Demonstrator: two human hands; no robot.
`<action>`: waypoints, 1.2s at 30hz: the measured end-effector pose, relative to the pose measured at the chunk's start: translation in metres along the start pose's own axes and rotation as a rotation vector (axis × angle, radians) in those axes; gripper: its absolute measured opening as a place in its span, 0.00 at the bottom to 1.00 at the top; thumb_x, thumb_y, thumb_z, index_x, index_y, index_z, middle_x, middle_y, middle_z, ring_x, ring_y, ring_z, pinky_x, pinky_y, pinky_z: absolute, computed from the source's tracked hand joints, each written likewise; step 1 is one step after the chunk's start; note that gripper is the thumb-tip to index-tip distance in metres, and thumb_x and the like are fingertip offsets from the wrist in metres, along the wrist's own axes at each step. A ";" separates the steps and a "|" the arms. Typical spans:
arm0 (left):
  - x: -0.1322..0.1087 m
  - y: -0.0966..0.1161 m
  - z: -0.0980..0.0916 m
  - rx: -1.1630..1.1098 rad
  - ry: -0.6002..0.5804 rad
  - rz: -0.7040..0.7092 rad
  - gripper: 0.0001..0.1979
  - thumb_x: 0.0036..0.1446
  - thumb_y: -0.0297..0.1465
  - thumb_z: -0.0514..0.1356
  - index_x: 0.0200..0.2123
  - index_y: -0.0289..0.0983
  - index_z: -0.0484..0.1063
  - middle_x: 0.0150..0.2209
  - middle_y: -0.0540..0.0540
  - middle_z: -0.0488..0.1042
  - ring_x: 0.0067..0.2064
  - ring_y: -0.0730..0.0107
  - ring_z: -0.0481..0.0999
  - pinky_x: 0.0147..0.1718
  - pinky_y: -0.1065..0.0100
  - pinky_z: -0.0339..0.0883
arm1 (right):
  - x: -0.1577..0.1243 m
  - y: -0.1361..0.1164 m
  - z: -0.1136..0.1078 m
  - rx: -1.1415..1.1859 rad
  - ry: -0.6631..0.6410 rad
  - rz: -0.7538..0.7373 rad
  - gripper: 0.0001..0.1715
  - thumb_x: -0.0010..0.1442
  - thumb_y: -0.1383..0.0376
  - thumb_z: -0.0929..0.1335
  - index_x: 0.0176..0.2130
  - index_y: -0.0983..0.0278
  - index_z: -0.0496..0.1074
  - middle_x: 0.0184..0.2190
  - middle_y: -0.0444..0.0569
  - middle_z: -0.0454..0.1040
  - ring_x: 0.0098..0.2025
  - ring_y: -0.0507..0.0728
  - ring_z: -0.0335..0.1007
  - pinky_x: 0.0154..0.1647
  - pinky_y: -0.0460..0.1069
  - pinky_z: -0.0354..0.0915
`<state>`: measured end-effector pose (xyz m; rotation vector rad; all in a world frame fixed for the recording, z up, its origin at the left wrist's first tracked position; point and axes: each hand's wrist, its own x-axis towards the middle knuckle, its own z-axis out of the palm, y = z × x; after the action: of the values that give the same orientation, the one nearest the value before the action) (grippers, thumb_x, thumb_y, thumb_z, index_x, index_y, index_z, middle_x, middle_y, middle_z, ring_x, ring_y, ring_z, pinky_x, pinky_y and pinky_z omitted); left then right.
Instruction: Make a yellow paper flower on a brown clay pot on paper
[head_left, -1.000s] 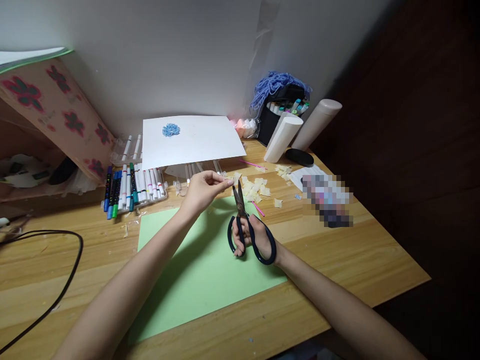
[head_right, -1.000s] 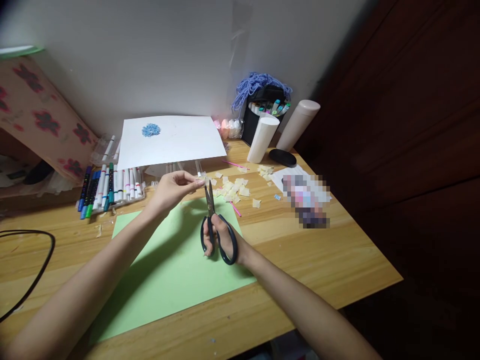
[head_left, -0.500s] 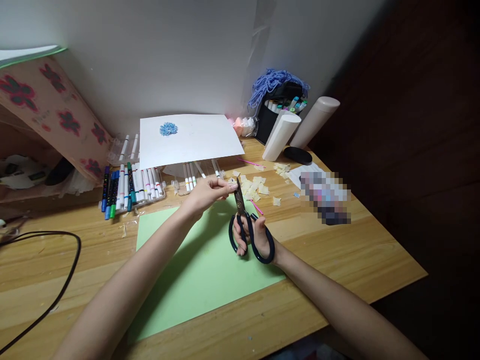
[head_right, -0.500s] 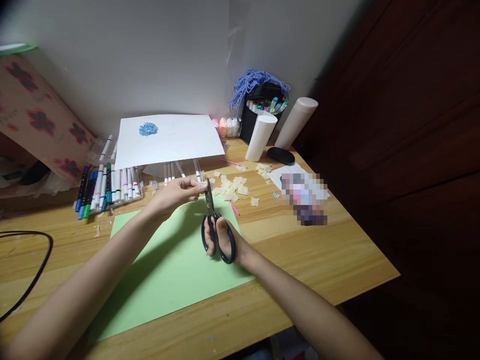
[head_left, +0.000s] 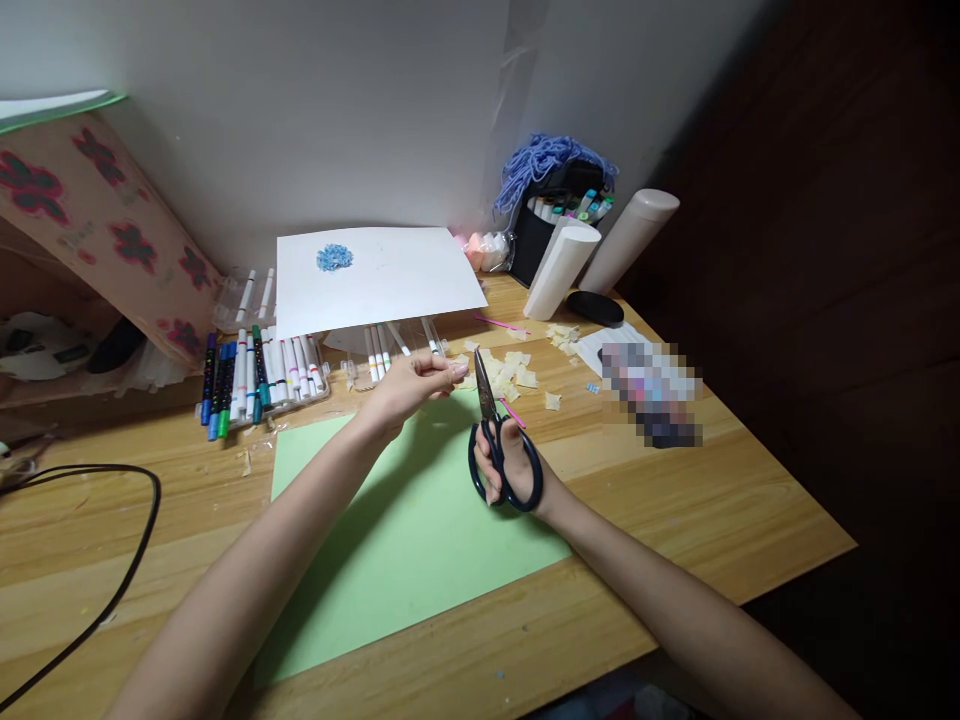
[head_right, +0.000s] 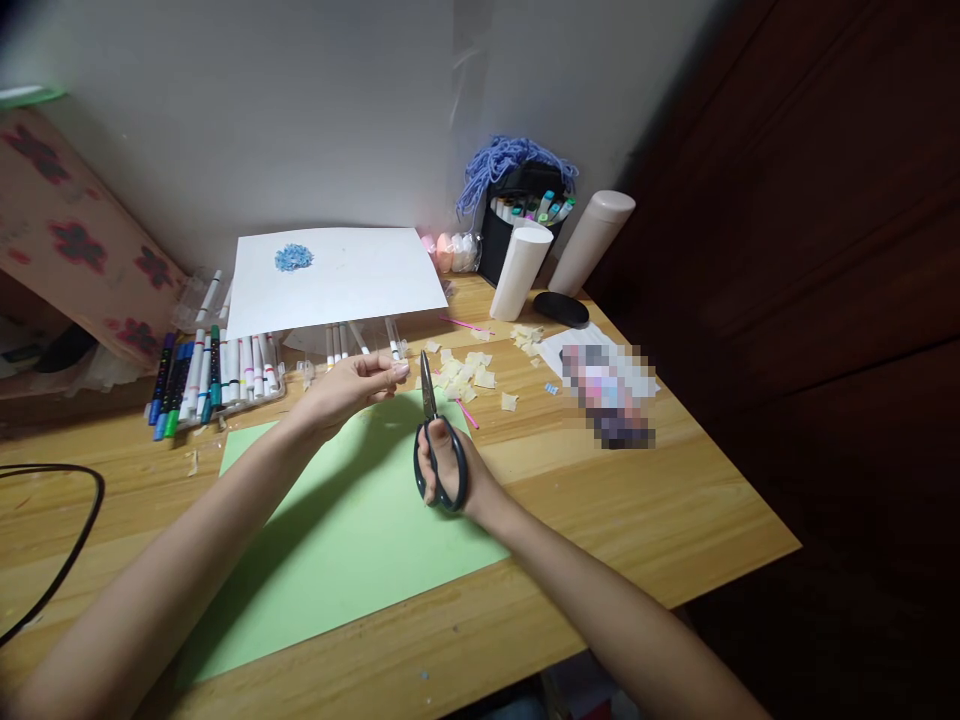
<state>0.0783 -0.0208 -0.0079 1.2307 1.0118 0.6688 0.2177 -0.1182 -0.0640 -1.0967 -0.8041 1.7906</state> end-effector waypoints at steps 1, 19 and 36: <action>0.001 -0.002 0.001 0.014 0.021 0.011 0.18 0.38 0.41 0.68 0.26 0.33 0.72 0.22 0.53 0.69 0.23 0.80 0.64 0.26 0.74 0.58 | 0.001 -0.004 0.000 0.019 0.014 0.038 0.42 0.36 0.27 0.55 0.23 0.62 0.58 0.06 0.35 0.56 0.07 0.48 0.52 0.08 0.43 0.56; -0.014 -0.014 -0.029 0.928 0.084 0.274 0.07 0.49 0.30 0.59 0.34 0.38 0.73 0.35 0.42 0.75 0.36 0.59 0.73 0.34 0.64 0.64 | -0.009 -0.055 -0.017 0.321 0.072 -0.006 0.41 0.48 0.31 0.48 0.24 0.62 0.61 0.14 0.41 0.56 0.17 0.51 0.56 0.21 0.48 0.61; -0.046 -0.038 -0.054 0.171 0.237 0.086 0.12 0.49 0.37 0.61 0.30 0.32 0.71 0.26 0.47 0.72 0.27 0.74 0.70 0.27 0.71 0.66 | -0.005 -0.034 -0.002 -0.049 0.052 -0.009 0.35 0.47 0.33 0.56 0.24 0.62 0.59 0.10 0.39 0.60 0.12 0.51 0.58 0.17 0.48 0.62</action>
<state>0.0065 -0.0459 -0.0335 1.3720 1.2377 0.8223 0.2318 -0.1087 -0.0342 -1.1651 -0.8239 1.7362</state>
